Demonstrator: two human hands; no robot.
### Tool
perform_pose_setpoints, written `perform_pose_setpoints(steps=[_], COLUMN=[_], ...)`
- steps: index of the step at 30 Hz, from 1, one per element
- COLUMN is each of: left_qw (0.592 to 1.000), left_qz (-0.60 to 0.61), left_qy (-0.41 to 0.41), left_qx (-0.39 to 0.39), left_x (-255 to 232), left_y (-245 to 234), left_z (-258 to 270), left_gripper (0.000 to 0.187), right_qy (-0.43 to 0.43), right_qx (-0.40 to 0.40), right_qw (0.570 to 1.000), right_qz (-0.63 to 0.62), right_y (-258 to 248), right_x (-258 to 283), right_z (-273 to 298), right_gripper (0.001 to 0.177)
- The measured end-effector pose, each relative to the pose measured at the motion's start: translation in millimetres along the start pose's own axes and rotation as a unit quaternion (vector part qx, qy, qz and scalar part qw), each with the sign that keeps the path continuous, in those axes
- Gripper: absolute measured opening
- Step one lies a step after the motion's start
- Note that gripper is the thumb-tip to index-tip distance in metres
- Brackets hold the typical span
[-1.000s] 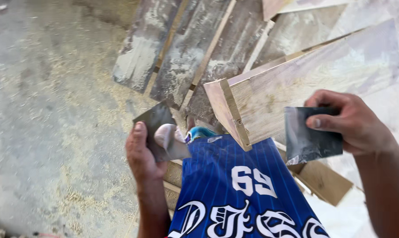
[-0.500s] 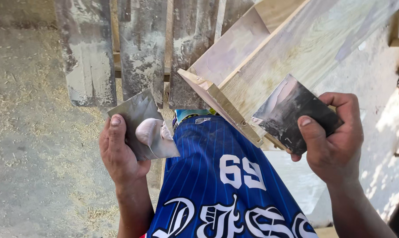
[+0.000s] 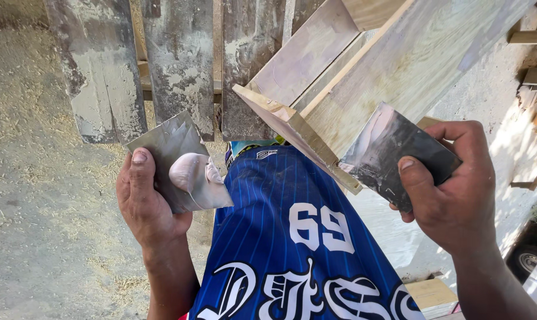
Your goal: The person applies wood filler to the edges and corners of wooden furniture frames using a putty knife and a scraper. The person moves between multiple frames, scoops filler from a container, and smooths it into gaps.
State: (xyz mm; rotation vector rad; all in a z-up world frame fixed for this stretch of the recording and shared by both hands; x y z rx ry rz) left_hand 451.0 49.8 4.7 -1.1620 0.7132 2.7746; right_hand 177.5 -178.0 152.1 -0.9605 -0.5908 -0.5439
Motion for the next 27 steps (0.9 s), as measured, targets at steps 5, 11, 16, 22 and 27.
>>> perform_pose_setpoints(steps=[5, 11, 16, 22, 27], left_qw=[1.000, 1.000, 1.000, 0.999, 0.999], left_qz=[-0.001, 0.016, -0.005, 0.045, 0.037], left_qy=[0.004, -0.005, 0.002, 0.022, 0.034], left_qx=[-0.015, 0.004, 0.007, 0.013, 0.015], left_x=[-1.0, 2.4, 2.8, -1.2, -7.4], left_y=[-6.6, -7.1, -8.4, -9.0, -5.0], left_z=[-0.5, -0.3, 2.6, 6.9, 9.7], left_gripper=[0.026, 0.027, 0.030, 0.028, 0.032], right_qy=[-0.013, -0.176, -0.179, 0.065, 0.104], right_qx=[-0.014, -0.015, 0.029, 0.020, 0.002], right_qw=[0.997, 0.955, 0.964, 0.998, 0.990], right_qz=[0.079, 0.237, 0.195, 0.017, -0.099], right_y=[0.5, 11.1, 22.6, 13.4, 12.8], right_x=[13.0, 35.0, 36.5, -0.3, -24.9], right_z=[4.7, 9.5, -2.2, -31.0, -33.1], right_gripper=[0.032, 0.031, 0.031, 0.027, 0.024])
Point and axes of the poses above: each hand's wrist, its own z-axis away from the middle knuckle, its own y-axis out of the palm, x = y × z, the point moved 8 cm from there along -z, towards the middle knuckle, and after that the axes turned 5 degrees about -x, right-handed, at the moved point
